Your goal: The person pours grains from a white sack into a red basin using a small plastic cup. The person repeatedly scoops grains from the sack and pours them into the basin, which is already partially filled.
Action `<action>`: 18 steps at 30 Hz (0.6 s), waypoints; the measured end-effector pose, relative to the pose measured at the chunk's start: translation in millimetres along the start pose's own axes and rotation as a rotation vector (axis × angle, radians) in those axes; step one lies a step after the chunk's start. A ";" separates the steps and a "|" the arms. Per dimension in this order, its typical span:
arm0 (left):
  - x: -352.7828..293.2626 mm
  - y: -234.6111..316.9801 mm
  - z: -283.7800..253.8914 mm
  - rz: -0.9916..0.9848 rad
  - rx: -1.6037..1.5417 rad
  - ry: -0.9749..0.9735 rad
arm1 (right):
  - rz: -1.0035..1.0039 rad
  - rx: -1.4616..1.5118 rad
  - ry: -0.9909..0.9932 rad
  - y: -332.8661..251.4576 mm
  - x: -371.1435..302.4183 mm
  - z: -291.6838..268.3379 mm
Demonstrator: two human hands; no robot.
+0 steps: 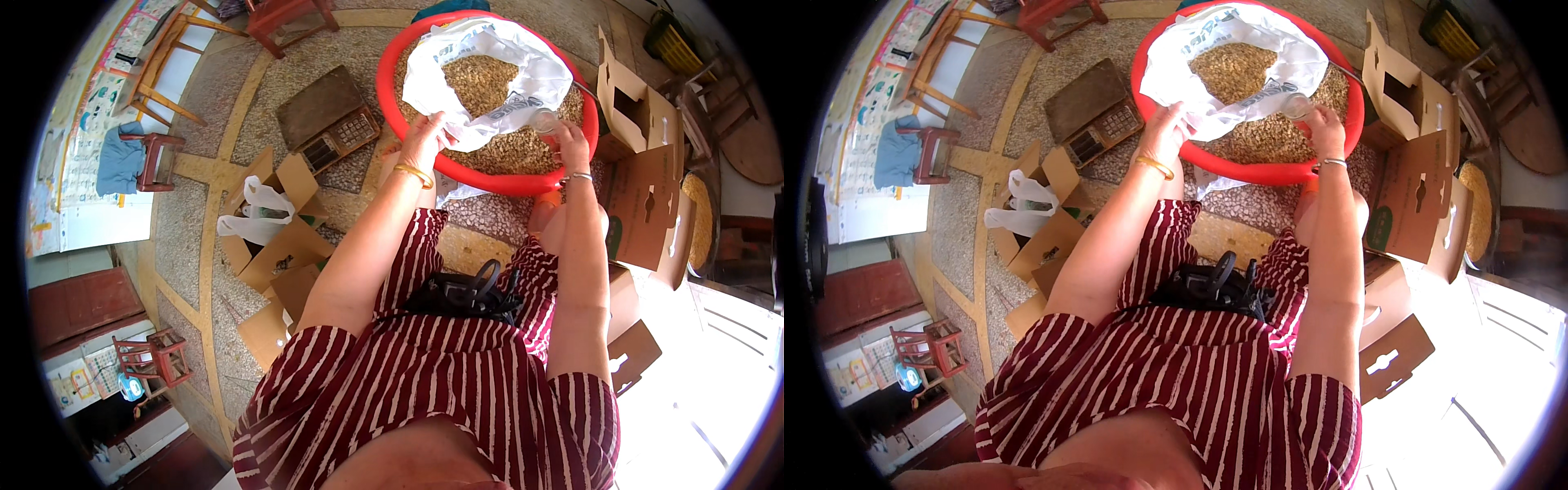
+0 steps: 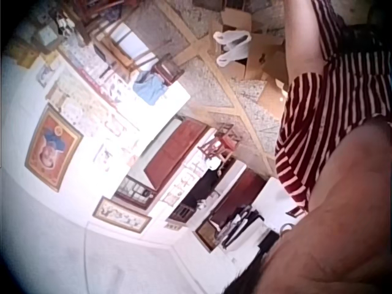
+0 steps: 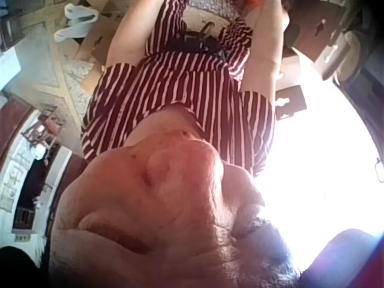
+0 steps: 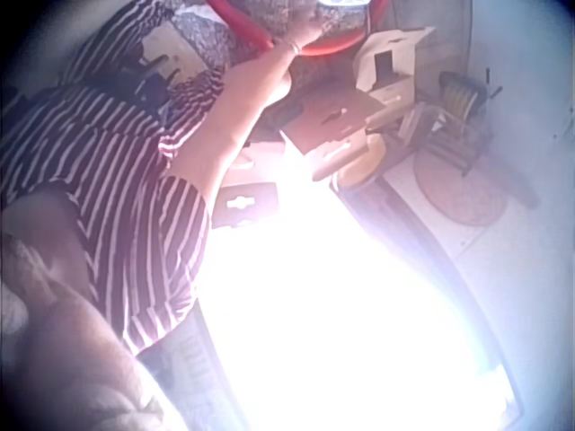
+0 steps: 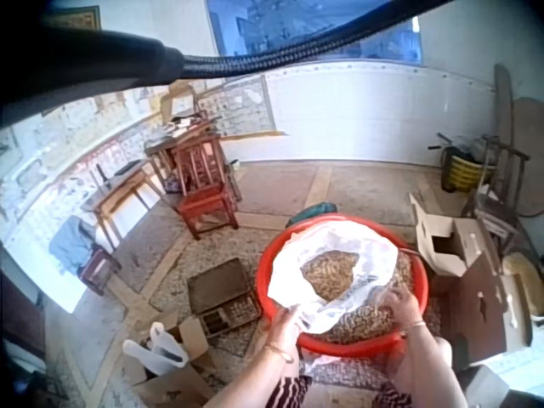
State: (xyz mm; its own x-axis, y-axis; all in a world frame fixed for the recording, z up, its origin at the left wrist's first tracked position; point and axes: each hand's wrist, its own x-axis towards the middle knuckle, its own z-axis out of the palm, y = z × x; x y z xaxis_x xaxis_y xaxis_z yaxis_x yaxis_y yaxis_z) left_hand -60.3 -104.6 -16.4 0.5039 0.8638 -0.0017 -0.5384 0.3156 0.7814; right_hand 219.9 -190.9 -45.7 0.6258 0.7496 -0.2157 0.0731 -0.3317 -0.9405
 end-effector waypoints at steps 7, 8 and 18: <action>-0.7 -2.4 -3.3 -0.013 -0.043 0.041 | -0.162 -0.882 -0.218 -2.8 -7.8 42.5; -1.2 -0.9 -2.1 -0.020 -0.037 0.027 | -0.143 -0.925 -0.175 -7.7 -9.6 47.2; -7.9 10.1 -1.6 -0.076 0.053 0.046 | -0.128 -1.052 -0.166 -3.6 -17.8 87.4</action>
State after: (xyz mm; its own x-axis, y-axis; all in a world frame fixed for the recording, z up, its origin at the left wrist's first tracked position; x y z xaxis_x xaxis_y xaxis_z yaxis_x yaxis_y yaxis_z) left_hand -70.8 -107.6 -9.5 0.5094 0.8558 -0.0901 -0.4627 0.3606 0.8099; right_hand 140.7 -152.9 -61.4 0.4585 0.8559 -0.2391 0.8126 -0.5127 -0.2771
